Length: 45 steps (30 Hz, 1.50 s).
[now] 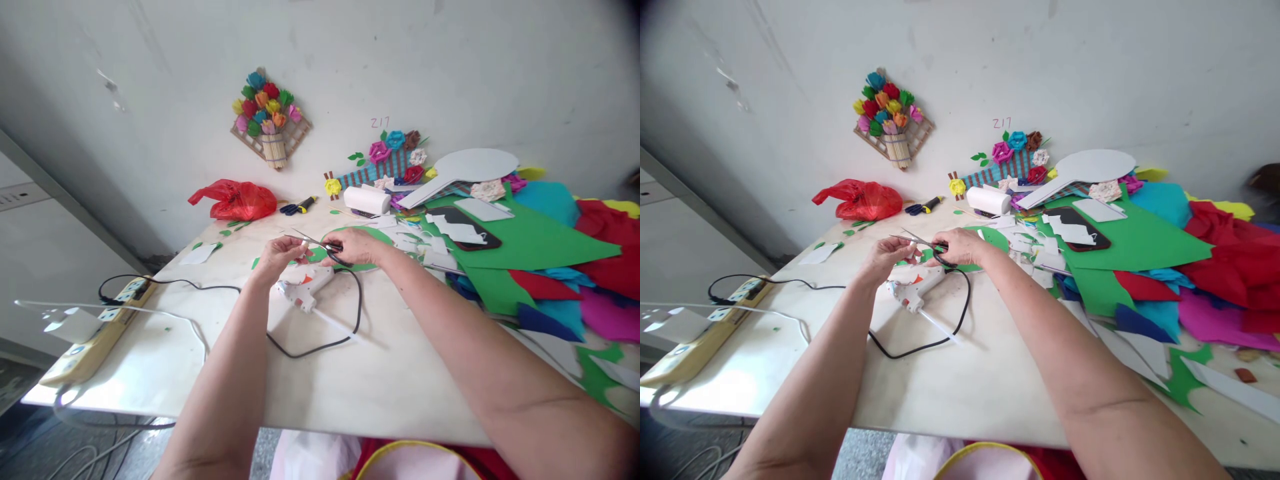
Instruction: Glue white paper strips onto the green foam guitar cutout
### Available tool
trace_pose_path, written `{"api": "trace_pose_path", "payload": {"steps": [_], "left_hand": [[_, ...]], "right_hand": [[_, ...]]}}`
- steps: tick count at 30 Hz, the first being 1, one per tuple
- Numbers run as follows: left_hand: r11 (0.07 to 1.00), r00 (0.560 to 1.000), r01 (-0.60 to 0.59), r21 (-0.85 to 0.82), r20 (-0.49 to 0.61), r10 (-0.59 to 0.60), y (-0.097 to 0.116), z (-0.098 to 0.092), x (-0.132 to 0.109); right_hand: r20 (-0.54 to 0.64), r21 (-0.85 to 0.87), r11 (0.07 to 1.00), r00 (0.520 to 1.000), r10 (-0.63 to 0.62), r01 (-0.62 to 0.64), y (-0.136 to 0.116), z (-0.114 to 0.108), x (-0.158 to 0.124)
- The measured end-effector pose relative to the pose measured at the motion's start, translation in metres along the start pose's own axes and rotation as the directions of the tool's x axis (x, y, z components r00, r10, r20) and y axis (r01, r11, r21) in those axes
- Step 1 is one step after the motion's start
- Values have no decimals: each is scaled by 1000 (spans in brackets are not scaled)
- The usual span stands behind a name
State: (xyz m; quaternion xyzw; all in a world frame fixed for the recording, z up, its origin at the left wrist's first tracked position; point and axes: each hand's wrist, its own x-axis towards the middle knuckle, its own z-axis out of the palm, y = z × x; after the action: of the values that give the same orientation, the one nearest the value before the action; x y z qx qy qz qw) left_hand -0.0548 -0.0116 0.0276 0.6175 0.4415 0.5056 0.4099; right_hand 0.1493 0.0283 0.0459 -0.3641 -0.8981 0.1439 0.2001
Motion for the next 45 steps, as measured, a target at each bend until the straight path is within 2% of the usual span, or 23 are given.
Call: {"api": "trace_pose_path", "payload": {"steps": [20, 45], "left_hand": [[999, 998, -35, -20, 60, 36, -4, -4, 0], [998, 997, -52, -28, 50, 53, -9, -12, 1]], "right_hand": [[13, 25, 1000, 1000, -16, 16, -5, 2, 0], [-33, 128, 990, 998, -46, 50, -2, 9, 1]]}}
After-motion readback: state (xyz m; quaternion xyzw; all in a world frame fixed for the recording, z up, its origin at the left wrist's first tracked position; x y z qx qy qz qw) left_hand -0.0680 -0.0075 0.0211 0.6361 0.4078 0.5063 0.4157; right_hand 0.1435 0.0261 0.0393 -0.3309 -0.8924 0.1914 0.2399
